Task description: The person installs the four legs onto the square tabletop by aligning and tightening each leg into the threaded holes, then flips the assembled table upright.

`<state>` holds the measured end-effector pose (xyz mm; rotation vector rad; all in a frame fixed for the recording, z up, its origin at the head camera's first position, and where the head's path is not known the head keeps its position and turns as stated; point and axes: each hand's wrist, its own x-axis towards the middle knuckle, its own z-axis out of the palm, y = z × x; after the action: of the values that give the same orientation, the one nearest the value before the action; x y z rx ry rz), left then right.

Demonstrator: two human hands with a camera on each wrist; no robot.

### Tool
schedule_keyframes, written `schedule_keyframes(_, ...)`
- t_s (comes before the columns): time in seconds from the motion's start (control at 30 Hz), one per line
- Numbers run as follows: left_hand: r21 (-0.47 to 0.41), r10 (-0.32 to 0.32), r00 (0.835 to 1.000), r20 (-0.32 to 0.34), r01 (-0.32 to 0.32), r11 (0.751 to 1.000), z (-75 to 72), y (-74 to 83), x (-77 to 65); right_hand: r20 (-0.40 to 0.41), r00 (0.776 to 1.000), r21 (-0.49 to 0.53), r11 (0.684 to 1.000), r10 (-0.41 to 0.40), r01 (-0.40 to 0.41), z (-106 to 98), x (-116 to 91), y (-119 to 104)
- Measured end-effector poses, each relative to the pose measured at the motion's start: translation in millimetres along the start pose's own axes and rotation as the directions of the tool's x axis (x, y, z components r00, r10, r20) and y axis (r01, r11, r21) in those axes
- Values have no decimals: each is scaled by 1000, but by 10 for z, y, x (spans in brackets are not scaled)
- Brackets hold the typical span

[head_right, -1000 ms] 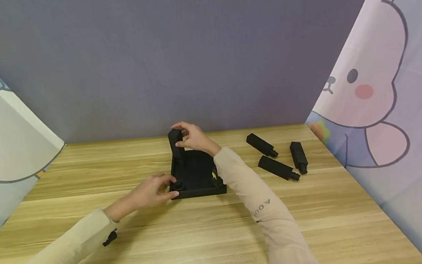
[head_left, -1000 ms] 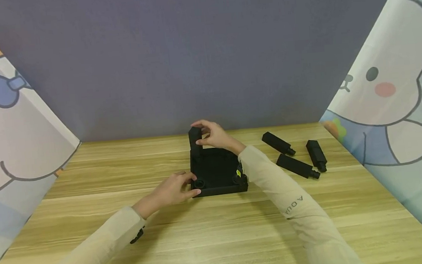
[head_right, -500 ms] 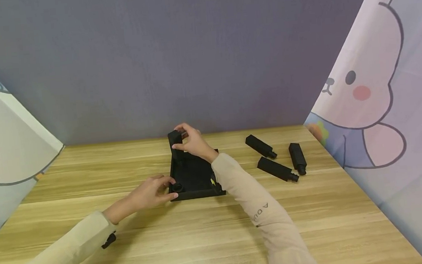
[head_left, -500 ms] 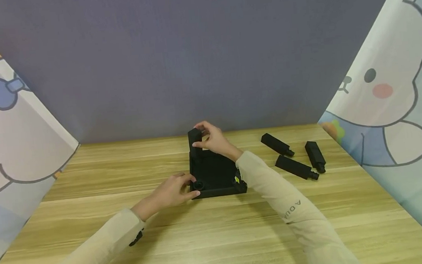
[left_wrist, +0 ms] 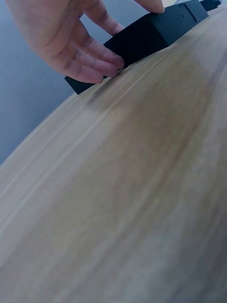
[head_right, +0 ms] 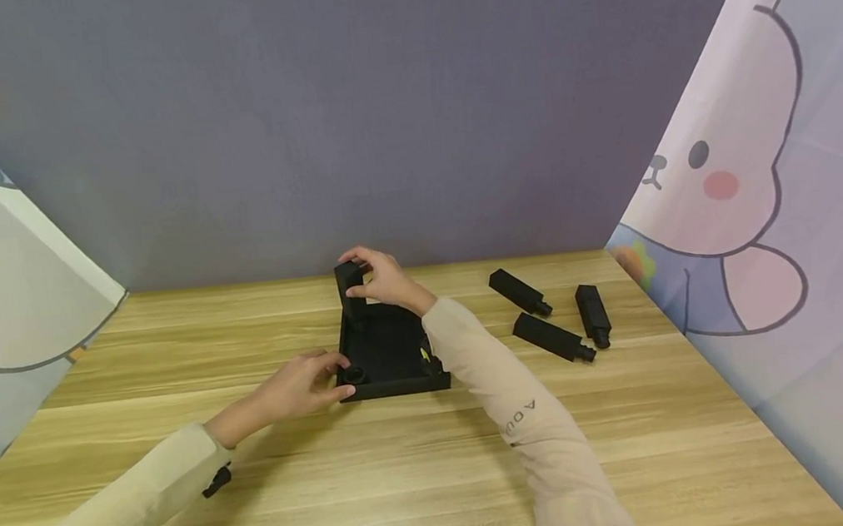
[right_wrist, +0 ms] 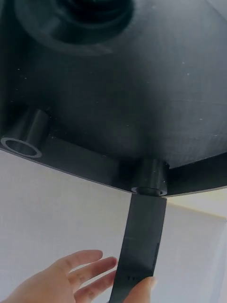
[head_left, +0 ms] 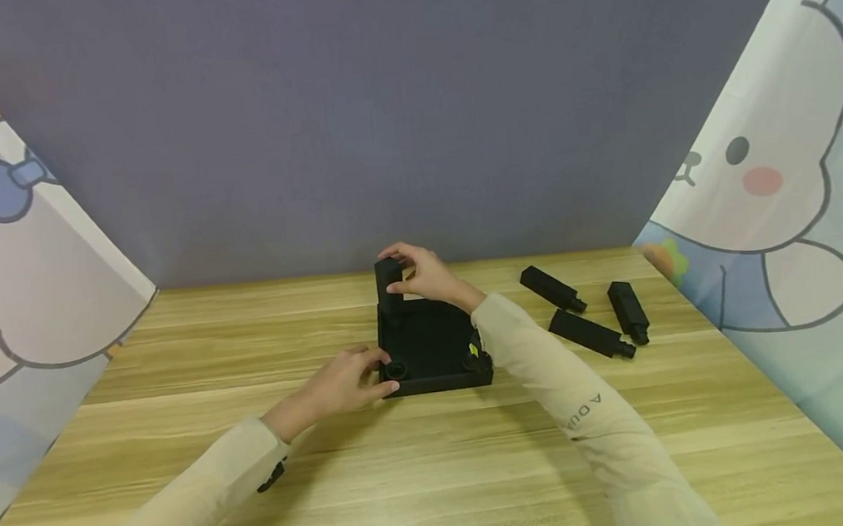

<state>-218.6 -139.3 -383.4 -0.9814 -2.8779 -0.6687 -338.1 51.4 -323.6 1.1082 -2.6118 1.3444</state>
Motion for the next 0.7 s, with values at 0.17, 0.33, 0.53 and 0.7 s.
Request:
schedule_keyframes(0.17,-7,-5,1000,1,5,1000,-8,10,-6,7,1000,8,1000,9,-9,-25,-12,5)
schedule_keyframes(0.33,-5,-9,1000,0,9,1000,-18,25,-13,-44,998,18,999,34,-33,14,-45,9)
schedule_keyframes(0.53,-5,-20,1000,3,20,1000,-22,39,-18,-154,987,2,999,49,-49,117,-66,27)
schedule_keyframes(0.7,-7,-18,1000,2,18,1000,-20,39,-18,-176,984,-12,999,36,-39,146,-70,-2)
